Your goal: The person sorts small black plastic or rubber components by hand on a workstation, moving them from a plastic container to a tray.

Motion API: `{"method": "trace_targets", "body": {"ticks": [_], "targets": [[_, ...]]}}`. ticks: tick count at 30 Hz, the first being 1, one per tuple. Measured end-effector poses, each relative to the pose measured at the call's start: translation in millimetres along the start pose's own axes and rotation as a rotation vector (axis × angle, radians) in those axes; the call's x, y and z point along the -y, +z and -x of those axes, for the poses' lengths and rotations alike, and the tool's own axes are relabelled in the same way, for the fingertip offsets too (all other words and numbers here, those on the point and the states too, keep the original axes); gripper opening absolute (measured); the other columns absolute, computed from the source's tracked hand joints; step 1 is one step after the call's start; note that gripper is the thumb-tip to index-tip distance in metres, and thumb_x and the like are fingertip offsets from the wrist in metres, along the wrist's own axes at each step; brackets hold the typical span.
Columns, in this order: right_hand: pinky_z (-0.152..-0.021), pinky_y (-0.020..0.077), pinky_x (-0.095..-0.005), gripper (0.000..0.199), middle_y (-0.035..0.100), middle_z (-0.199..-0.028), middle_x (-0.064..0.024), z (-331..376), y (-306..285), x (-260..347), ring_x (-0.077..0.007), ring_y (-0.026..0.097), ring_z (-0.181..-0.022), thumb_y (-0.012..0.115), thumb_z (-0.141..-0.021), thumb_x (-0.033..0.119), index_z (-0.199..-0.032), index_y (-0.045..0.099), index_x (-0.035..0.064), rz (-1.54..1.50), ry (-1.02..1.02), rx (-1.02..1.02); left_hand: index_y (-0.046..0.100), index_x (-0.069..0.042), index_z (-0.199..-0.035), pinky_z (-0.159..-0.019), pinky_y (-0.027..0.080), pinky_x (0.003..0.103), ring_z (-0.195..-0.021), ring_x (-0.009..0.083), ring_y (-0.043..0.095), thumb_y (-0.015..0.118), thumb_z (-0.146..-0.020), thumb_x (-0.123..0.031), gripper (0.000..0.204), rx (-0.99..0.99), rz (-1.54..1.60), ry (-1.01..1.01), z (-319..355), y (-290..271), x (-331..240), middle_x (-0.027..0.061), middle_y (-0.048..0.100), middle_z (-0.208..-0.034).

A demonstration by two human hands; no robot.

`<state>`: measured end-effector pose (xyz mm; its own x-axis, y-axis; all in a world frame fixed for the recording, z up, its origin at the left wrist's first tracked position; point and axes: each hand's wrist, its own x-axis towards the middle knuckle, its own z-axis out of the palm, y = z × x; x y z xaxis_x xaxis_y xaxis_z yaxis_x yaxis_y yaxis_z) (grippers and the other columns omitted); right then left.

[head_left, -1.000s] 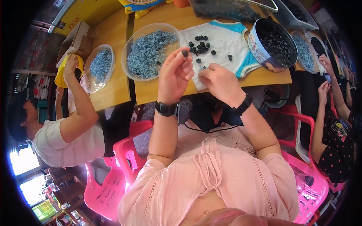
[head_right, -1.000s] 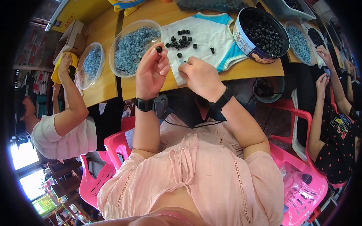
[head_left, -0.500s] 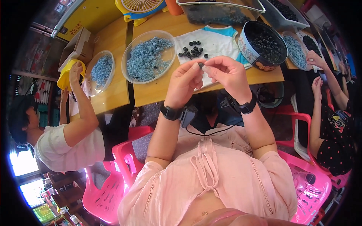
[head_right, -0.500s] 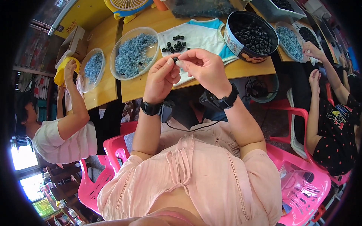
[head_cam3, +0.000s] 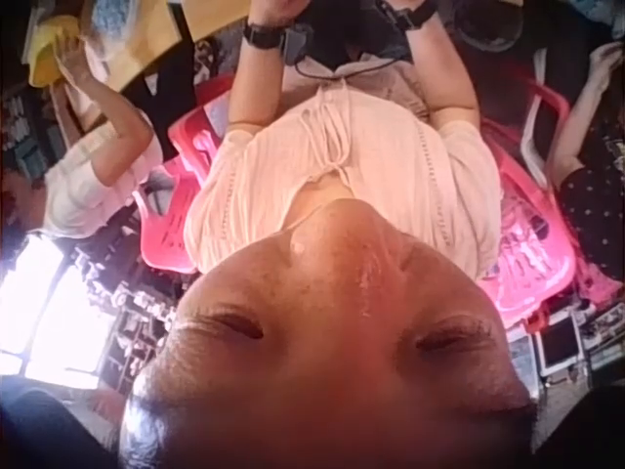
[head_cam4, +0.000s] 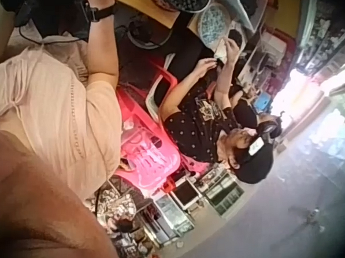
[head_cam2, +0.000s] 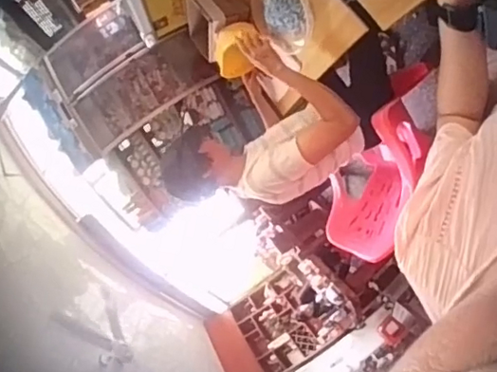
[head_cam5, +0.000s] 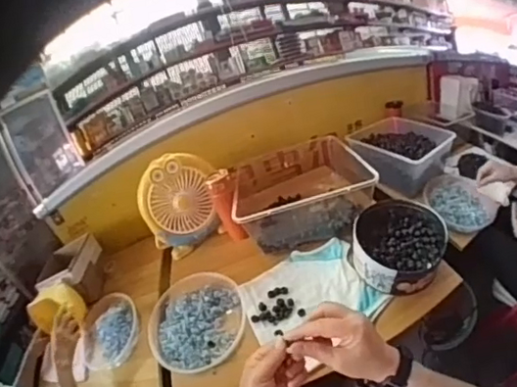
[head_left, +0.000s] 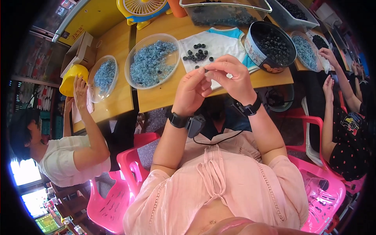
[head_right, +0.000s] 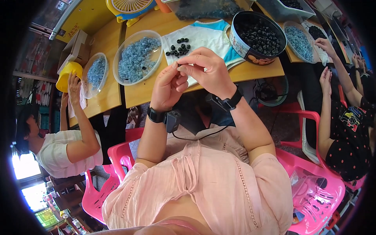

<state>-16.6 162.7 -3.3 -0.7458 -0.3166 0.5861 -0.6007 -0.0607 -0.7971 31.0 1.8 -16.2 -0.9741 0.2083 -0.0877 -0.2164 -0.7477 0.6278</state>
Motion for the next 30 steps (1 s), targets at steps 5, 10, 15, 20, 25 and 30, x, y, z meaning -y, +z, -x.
{"method": "trace_targets", "body": {"ticks": [5, 10, 15, 20, 25, 30], "targets": [[-0.070, 0.0512, -0.0255, 0.012, 0.066, -0.095, -0.0070, -3, -5, -8, -0.0156, 0.064, -0.083, 0.070, -0.091, 0.009, -0.100, 0.073, 0.0023, 0.080, -0.036, 0.008, 0.064, -0.005, -0.099, -0.055, 0.038, 0.022, -0.066, 0.0065, 0.046, 0.057, -0.102, -0.024, 0.020, 0.048, -0.033, -0.035, -5, -5, 5, -0.0008, 0.060, -0.085], [-0.070, 0.0495, -0.0253, 0.013, 0.066, -0.094, -0.0073, -8, -15, -4, -0.0144, 0.062, -0.081, 0.065, -0.094, 0.010, -0.102, 0.073, 0.0021, 0.041, 0.036, 0.058, 0.065, -0.003, -0.106, -0.055, 0.038, 0.021, -0.067, 0.0057, 0.046, 0.059, -0.100, -0.020, 0.019, 0.038, -0.009, -0.026, -6, -6, 2, 0.0007, 0.063, -0.088], [-0.071, 0.0503, -0.0311, 0.016, 0.067, -0.092, -0.0112, -9, -45, -30, -0.0224, 0.065, -0.080, 0.064, -0.093, 0.013, -0.103, 0.072, 0.0023, 0.414, 0.235, -0.058, 0.064, 0.000, -0.117, -0.054, 0.039, 0.020, -0.065, 0.0047, 0.045, 0.059, -0.098, -0.012, 0.023, 0.018, -0.062, 0.085, -6, -8, -13, 0.0058, 0.067, -0.096], [-0.078, 0.0516, -0.0395, 0.017, 0.067, -0.097, -0.0169, -1, -44, -46, -0.0352, 0.065, -0.090, 0.062, -0.092, 0.014, -0.101, 0.072, 0.0027, 0.667, 0.244, 0.043, 0.063, 0.001, -0.120, -0.054, 0.041, 0.021, -0.064, 0.0049, 0.049, 0.059, -0.097, -0.009, 0.026, -0.003, -0.116, 0.117, -7, -13, -15, 0.0095, 0.068, -0.100], [-0.080, 0.0514, -0.0417, 0.020, 0.066, -0.094, -0.0173, 1, -43, -47, -0.0364, 0.064, -0.091, 0.060, -0.091, 0.011, -0.106, 0.071, 0.0050, 0.735, 0.242, 0.113, 0.062, 0.002, -0.126, -0.056, 0.042, 0.020, -0.063, 0.0064, 0.051, 0.061, -0.096, -0.009, 0.032, -0.028, -0.217, 0.126, -7, -10, -18, 0.0091, 0.068, -0.098], [-0.080, 0.0513, -0.0422, 0.019, 0.065, -0.093, -0.0177, 1, -45, -51, -0.0367, 0.064, -0.090, 0.060, -0.090, 0.009, -0.104, 0.071, 0.0050, 0.709, 0.220, 0.097, 0.060, 0.005, -0.125, -0.057, 0.040, 0.021, -0.069, 0.0068, 0.050, 0.058, -0.097, -0.008, 0.031, -0.003, -0.205, 0.130, -8, -19, -19, 0.0079, 0.064, -0.099]]}}
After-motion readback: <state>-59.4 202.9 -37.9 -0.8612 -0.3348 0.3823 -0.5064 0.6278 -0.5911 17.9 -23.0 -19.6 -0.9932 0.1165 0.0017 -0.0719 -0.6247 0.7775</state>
